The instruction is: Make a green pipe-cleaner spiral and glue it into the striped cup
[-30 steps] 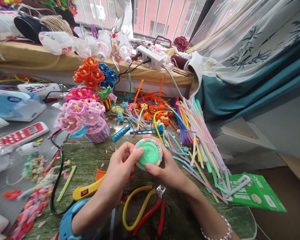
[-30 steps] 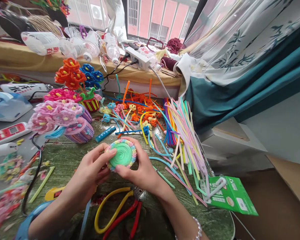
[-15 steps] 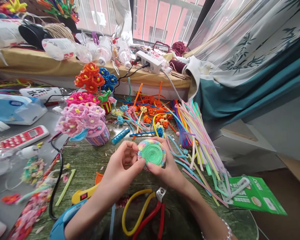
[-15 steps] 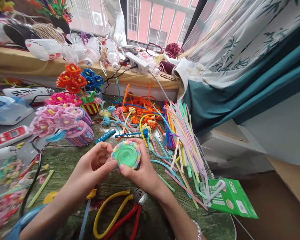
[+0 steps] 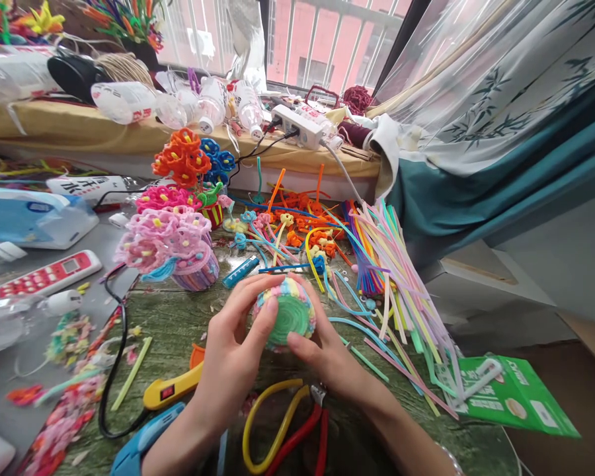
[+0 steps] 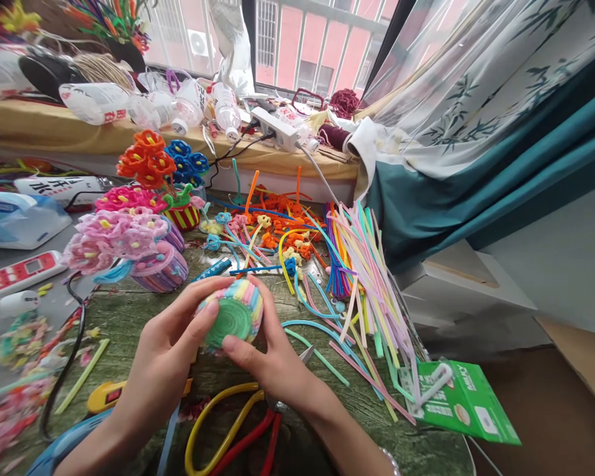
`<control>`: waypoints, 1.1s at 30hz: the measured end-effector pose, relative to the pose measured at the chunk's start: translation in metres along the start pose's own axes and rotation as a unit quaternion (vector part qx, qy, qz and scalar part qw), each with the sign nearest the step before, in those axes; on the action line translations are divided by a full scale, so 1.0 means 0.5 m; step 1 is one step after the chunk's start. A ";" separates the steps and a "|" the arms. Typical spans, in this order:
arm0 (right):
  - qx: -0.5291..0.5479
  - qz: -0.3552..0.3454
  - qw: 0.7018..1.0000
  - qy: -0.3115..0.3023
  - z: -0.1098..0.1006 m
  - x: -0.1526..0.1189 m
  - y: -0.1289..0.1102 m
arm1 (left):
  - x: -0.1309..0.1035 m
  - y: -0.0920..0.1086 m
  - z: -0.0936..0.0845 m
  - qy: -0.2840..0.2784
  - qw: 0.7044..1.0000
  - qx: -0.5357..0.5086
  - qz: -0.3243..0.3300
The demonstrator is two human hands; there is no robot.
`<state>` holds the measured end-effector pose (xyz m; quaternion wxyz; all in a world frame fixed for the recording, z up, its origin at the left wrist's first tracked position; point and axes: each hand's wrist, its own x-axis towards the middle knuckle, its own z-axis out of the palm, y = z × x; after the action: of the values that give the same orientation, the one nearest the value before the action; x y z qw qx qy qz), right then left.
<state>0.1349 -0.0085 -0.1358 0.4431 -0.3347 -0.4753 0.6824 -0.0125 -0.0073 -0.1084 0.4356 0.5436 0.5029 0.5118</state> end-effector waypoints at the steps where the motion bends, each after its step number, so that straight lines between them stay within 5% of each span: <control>1: -0.004 0.005 1.000 -0.005 0.000 -0.001 -0.004 | 0.000 -0.001 0.000 -0.005 1.000 -0.005 -0.007; 8: -0.038 0.081 0.996 -0.010 -0.014 -0.006 -0.016 | -0.004 -0.008 0.003 -0.042 0.995 -0.033 -0.084; 16: -0.041 0.069 0.996 -0.033 -0.036 0.003 -0.025 | 0.003 0.004 0.000 -0.033 0.995 -0.027 -0.085; 33: 0.027 0.074 0.996 -0.039 -0.021 0.001 0.001 | 0.000 0.001 -0.013 -0.073 0.997 0.028 0.019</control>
<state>0.1438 -0.0042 -0.1399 0.3815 -0.3300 -0.4475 0.7385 -0.0189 -0.0077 -0.1071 0.4458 0.6010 0.4734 0.4648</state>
